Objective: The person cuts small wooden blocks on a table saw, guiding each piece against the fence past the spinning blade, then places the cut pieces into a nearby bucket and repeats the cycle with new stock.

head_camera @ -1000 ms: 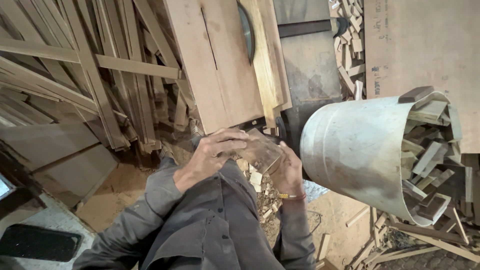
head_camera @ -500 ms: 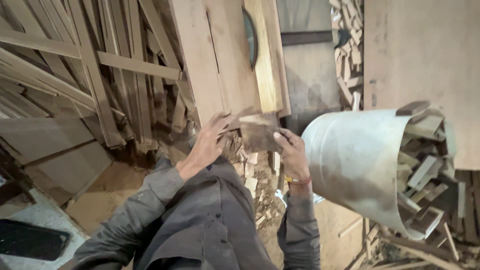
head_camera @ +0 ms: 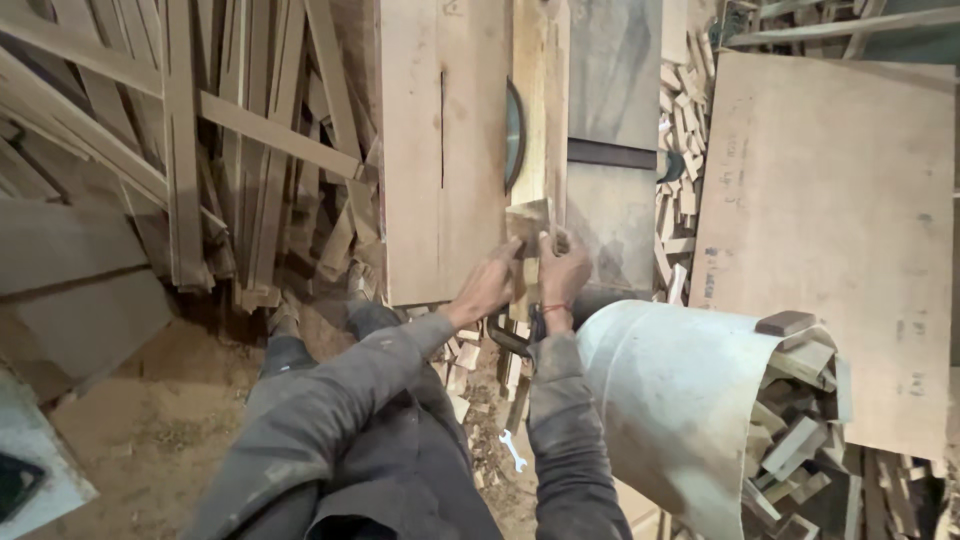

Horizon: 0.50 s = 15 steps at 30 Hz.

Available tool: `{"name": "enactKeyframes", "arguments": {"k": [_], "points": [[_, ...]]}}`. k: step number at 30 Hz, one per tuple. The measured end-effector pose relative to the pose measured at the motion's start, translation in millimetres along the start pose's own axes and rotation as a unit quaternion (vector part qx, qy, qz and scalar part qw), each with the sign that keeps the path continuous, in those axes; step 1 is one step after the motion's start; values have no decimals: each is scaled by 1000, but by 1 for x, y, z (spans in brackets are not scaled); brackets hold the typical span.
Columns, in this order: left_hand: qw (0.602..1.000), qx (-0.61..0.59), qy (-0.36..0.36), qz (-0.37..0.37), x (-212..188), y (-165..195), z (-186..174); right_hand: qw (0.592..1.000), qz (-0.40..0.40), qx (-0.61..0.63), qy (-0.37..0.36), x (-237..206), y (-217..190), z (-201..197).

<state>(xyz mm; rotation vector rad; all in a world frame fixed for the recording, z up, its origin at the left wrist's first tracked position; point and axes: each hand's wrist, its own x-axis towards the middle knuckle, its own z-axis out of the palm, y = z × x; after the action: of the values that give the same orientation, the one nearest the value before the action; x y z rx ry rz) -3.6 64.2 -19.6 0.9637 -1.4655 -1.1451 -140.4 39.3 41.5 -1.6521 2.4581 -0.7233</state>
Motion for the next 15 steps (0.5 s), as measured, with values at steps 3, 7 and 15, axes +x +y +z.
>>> {"name": "enactKeyframes", "arguments": {"k": [3, 7, 15], "points": [[999, 0, 22, 37, 8, -1, 9, 998, -51, -33, 25, -1, -4, -1], [994, -22, -41, -100, 9, 2, 13, 998, -19, -55, -32, 6, -3, -4], [995, -42, -68, -65, 4, 9, 11, 989, -12, -99, -106, 24, 2, -5]]}}
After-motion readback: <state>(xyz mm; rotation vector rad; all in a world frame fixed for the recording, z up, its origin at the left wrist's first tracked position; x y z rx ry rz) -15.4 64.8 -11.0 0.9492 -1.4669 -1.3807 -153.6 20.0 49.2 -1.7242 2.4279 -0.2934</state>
